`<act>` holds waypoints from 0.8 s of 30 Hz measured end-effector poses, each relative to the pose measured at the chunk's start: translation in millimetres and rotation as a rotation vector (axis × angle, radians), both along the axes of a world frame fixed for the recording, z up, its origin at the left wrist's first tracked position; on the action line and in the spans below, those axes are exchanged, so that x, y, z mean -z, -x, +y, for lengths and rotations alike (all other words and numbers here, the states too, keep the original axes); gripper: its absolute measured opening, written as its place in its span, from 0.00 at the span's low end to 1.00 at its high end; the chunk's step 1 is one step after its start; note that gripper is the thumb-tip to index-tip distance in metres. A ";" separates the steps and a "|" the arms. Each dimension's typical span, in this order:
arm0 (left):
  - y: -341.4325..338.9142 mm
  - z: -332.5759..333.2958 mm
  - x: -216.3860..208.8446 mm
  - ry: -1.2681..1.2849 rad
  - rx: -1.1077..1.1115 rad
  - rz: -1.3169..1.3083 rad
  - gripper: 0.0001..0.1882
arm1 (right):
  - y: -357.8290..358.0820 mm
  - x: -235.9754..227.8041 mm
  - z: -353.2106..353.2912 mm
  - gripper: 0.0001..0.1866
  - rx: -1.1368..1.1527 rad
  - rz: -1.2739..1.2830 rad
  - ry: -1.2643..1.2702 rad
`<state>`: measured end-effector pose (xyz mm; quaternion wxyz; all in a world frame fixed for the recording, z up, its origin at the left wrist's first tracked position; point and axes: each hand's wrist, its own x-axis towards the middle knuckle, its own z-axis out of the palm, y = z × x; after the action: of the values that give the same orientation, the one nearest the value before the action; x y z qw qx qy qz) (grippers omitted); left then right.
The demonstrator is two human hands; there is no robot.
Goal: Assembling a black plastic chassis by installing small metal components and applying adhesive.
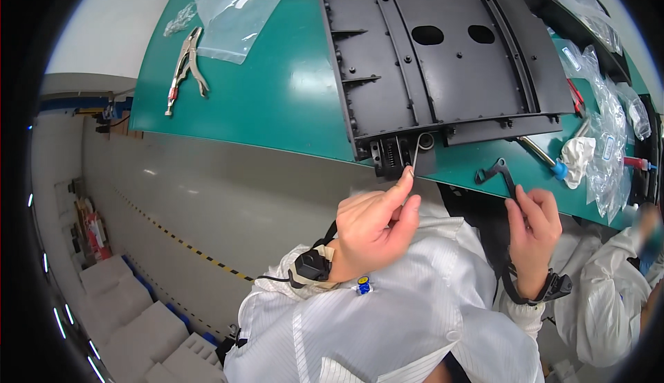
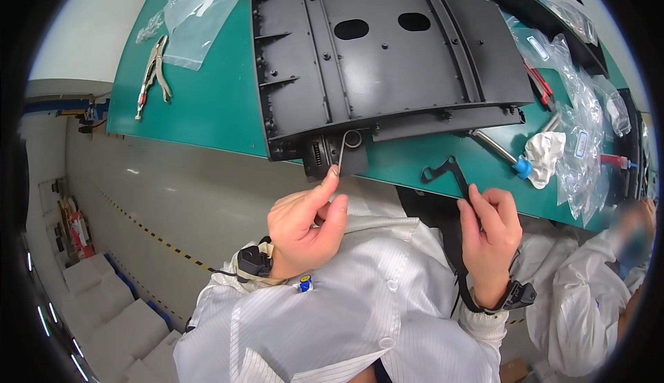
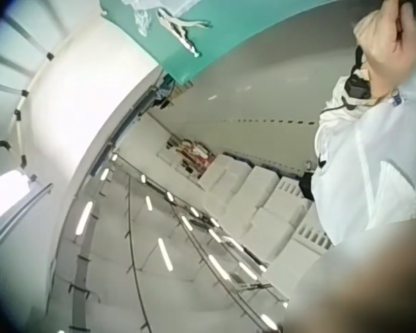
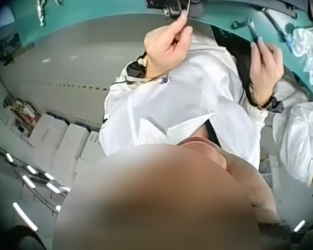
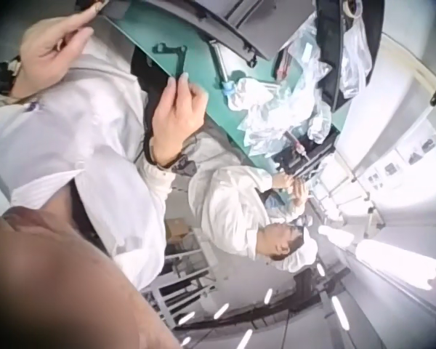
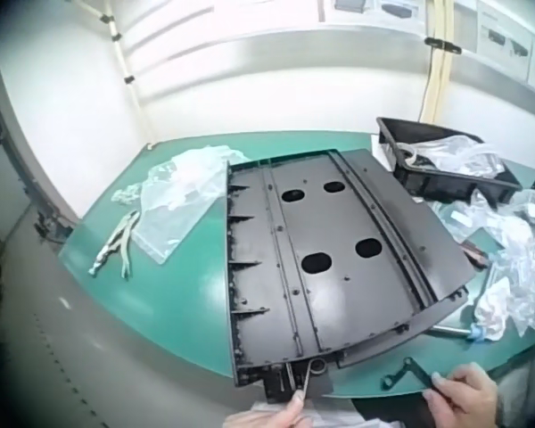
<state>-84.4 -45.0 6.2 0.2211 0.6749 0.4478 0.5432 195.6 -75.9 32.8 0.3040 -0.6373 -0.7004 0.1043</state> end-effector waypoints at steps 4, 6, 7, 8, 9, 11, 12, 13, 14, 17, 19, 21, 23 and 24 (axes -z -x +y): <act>1.4 -0.2 0.3 -0.007 0.003 -0.002 0.24 | 1.5 -6.8 2.3 0.09 -0.009 0.065 -0.073; 1.8 -0.6 1.5 0.009 0.025 -0.017 0.25 | 6.4 -13.1 0.4 0.10 0.045 0.213 -0.055; 1.7 -1.5 1.4 0.007 0.021 -0.012 0.25 | 9.1 -18.7 -0.8 0.11 0.029 0.281 -0.016; 1.4 -2.4 1.1 0.014 0.024 -0.009 0.25 | 12.7 -21.2 0.6 0.11 0.025 0.287 -0.017; 1.3 -3.5 0.9 0.020 0.026 -0.006 0.26 | 17.1 -22.9 3.0 0.12 -0.049 0.319 -0.058; 0.9 -5.6 -0.2 0.036 0.033 -0.004 0.27 | 28.8 -30.6 9.5 0.13 -0.122 0.348 -0.099; 0.8 -6.5 -0.5 0.053 0.041 -0.003 0.28 | 37.4 -35.1 14.8 0.15 -0.168 0.282 -0.168; 0.3 -7.3 0.7 0.051 0.038 -0.002 0.28 | 45.1 -37.3 20.0 0.16 -0.216 0.216 -0.238; -0.1 -8.0 2.2 0.047 0.044 0.010 0.29 | 51.6 -38.8 24.8 0.16 -0.219 0.217 -0.240; -0.8 -11.0 7.6 0.029 0.048 0.020 0.31 | 70.3 -40.6 37.5 0.21 -0.338 0.159 -0.369; -1.5 -11.5 7.7 0.017 0.050 0.017 0.32 | 78.9 -45.7 43.6 0.21 -0.369 0.118 -0.383; -2.6 -10.8 4.9 0.046 0.066 -0.001 0.34 | 86.9 -51.9 50.6 0.21 -0.407 0.045 -0.415; -2.5 -10.1 5.1 0.041 0.071 -0.009 0.34 | 91.7 -49.8 56.0 0.21 -0.433 0.023 -0.434; -2.2 -9.8 5.2 0.037 0.077 -0.017 0.34 | 93.5 -48.6 57.0 0.20 -0.458 0.001 -0.453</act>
<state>-82.2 -54.8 1.0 0.2579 0.6829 0.4297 0.5315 102.1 -18.9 81.4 0.4069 -0.3790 -0.8310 0.0117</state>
